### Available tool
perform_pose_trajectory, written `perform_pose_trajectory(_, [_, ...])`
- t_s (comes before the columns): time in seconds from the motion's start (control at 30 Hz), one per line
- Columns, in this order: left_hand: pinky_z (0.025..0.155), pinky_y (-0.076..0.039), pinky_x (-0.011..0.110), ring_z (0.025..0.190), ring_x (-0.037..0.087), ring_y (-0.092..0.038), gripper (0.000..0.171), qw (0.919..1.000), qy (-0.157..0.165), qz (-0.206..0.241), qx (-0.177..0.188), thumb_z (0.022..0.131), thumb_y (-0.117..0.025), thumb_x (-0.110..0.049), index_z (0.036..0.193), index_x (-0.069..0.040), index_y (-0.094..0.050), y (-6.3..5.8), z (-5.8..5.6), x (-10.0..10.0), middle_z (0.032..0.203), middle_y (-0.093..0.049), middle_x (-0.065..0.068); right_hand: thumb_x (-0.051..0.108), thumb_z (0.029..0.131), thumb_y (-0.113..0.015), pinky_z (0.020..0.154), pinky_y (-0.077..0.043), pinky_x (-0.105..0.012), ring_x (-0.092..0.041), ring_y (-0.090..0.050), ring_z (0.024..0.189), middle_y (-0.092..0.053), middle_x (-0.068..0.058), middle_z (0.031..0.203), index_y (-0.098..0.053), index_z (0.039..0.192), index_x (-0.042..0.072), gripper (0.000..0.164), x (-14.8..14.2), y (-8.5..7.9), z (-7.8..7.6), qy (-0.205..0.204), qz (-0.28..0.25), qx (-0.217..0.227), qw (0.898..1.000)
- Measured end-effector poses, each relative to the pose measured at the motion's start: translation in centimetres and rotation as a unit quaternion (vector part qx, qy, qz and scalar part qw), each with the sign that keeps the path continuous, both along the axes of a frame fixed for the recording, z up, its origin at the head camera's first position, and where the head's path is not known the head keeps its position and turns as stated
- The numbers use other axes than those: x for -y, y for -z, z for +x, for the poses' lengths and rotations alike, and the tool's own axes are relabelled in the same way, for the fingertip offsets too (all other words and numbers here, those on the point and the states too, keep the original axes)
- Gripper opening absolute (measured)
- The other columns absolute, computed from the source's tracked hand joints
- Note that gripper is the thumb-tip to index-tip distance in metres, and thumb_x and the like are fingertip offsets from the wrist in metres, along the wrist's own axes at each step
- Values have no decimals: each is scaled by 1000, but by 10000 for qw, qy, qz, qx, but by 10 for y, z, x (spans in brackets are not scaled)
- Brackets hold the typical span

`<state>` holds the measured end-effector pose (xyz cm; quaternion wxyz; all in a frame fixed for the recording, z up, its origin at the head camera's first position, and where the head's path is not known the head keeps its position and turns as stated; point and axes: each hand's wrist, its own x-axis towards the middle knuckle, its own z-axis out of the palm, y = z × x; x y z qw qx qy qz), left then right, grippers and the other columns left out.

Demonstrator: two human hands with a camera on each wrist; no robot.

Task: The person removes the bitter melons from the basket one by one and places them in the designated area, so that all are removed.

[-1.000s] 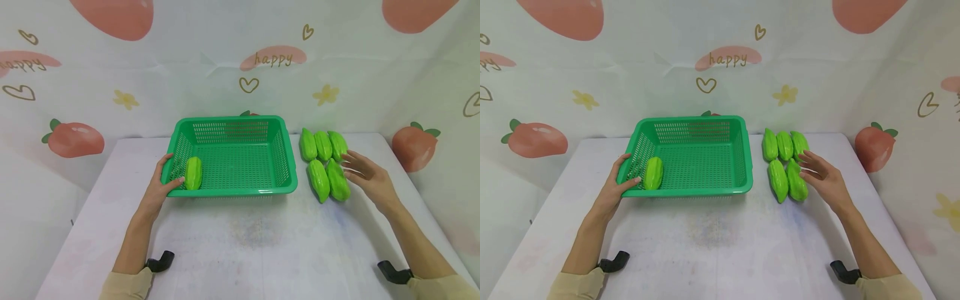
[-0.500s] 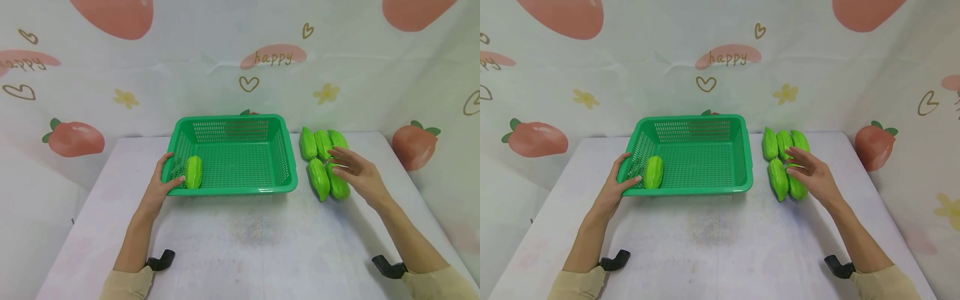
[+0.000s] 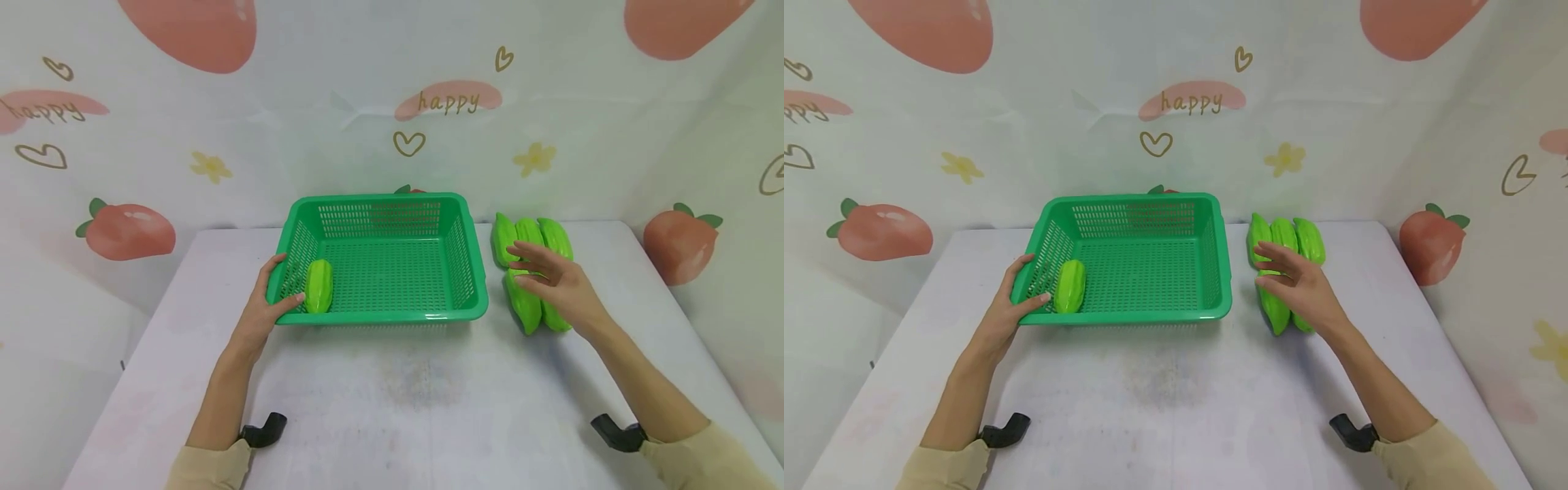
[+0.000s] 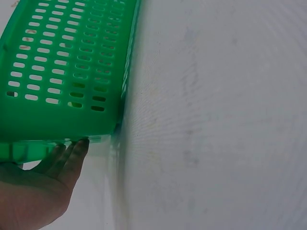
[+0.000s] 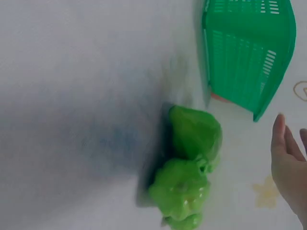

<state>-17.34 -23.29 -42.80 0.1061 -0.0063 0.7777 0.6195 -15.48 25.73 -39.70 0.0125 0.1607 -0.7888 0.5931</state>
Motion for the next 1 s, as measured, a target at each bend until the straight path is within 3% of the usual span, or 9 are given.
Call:
perform_pose_trajectory(0.23, [114, -15, 57, 145, 32, -14, 87, 10000, 2, -48, 19, 94, -67, -20, 159, -34, -11, -1, -1, 1, 164, -7, 8, 5, 97, -63, 92, -48, -19, -14, -59, 120, -56, -7, 141, -46, 148, 10, 53, 15, -5, -3, -32, 131, 182, 9997])
perform_pose_trajectory(0.4, [115, -14, 56, 145, 31, -14, 90, 9998, 128, -68, 99, 93, -71, -21, 158, -36, -10, -1, -2, 3, 164, -7, 7, 7, 97, -64, 91, -49, -20, -15, -58, 121, -51, -15, 145, -44, 149, 10, 56, 22, -8, -5, -83, 122, 304, 9994])
perform_pose_trajectory(0.57, [115, -14, 57, 146, 31, -14, 92, 9997, 191, -140, 70, 91, -73, -22, 158, -37, -11, -1, -4, 5, 164, -7, 7, 5, 96, -65, 92, -50, -23, -26, -58, 122, -48, -20, 146, -39, 152, 14, 63, 32, -11, -8, -227, -56, 367, 9991])
perform_pose_trajectory(0.7, [114, -13, 58, 146, 32, -12, 94, 9996, 208, -182, 68, 90, -73, -19, 158, -37, -10, -2, -5, 5, 164, -6, 8, 5, 95, -66, 94, -48, -23, -32, -56, 123, -46, -21, 147, -36, 154, 18, 68, 40, -14, -11, -365, -87, 409, 9985])
perform_pose_trajectory(1.0, [112, -17, 59, 143, 34, -14, 98, 9987, 348, -258, 252, 89, -74, -19, 158, -39, -7, -4, -6, 8, 163, -5, 11, 7, 93, -69, 96, -48, -25, -33, -56, 123, -48, -16, 147, -39, 152, 17, 67, 61, -23, -20, -720, 118, 408, 9965])
